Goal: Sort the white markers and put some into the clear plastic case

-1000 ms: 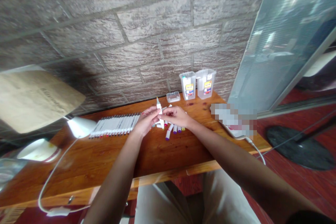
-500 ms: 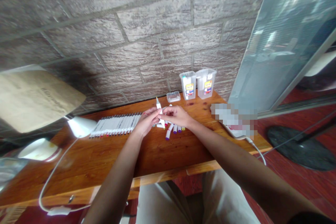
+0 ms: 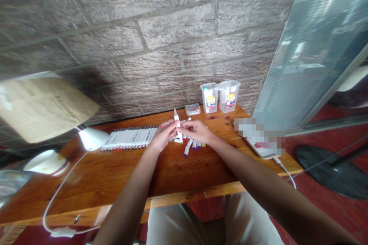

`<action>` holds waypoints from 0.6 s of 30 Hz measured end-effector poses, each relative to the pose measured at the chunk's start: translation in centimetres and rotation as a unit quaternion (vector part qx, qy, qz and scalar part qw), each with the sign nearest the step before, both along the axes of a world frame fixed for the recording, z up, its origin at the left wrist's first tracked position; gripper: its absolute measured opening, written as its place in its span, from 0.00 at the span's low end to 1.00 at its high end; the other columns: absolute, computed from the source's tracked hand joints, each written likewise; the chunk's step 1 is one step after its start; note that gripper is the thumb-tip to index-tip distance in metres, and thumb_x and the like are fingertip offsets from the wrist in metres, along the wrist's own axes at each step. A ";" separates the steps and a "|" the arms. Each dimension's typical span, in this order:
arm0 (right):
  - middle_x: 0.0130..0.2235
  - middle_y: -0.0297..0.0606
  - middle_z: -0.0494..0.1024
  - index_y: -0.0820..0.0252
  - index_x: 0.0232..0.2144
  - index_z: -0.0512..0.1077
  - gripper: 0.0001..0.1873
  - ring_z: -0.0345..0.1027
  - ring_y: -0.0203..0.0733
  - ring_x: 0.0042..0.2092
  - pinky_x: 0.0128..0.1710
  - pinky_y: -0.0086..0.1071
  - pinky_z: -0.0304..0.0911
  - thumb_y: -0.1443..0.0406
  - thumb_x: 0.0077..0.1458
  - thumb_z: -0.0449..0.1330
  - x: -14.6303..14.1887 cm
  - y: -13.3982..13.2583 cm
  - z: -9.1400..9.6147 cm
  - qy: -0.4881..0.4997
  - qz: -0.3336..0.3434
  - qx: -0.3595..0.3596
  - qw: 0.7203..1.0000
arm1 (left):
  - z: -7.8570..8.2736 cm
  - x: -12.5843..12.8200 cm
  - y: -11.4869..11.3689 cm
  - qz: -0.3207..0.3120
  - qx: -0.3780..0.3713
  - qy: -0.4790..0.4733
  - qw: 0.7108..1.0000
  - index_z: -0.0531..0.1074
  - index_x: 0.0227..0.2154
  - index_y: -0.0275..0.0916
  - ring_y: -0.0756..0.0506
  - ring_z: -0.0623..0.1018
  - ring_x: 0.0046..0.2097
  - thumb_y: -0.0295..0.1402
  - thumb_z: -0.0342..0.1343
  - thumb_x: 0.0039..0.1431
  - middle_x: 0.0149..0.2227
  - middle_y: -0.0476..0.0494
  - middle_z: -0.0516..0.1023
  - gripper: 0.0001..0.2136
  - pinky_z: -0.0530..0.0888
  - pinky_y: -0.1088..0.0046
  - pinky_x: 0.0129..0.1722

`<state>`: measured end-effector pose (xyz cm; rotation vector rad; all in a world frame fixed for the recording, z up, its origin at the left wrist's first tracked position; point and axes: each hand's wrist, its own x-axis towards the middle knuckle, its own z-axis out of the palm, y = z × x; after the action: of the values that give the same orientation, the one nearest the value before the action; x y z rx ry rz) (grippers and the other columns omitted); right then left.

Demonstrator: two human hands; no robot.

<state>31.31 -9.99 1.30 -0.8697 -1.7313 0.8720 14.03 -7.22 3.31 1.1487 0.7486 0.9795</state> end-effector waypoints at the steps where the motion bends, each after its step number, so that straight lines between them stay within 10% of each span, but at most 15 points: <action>1: 0.23 0.30 0.68 0.61 0.29 0.79 0.26 0.59 0.32 0.26 0.27 0.27 0.54 0.43 0.56 0.61 0.0 0.0 -0.1 -0.001 0.000 -0.001 1.000 | -0.1 0.0 0.1 -0.003 0.002 -0.003 1.000 0.79 0.31 0.34 0.58 0.62 0.21 0.44 0.75 0.40 0.20 0.55 0.67 0.21 0.61 0.81 0.23; 18: 0.23 0.28 0.69 0.61 0.24 0.71 0.27 0.58 0.31 0.25 0.25 0.27 0.52 0.43 0.50 0.66 -0.2 0.2 -0.5 0.021 -0.028 -0.014 0.999 | -0.8 0.0 0.3 -0.020 0.029 0.000 0.999 0.83 0.36 0.35 0.57 0.61 0.22 0.43 0.74 0.43 0.21 0.52 0.69 0.20 0.56 0.80 0.22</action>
<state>31.11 -9.78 0.79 -0.9083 -1.6535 0.8727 13.99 -6.90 2.49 1.2088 0.6983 0.9724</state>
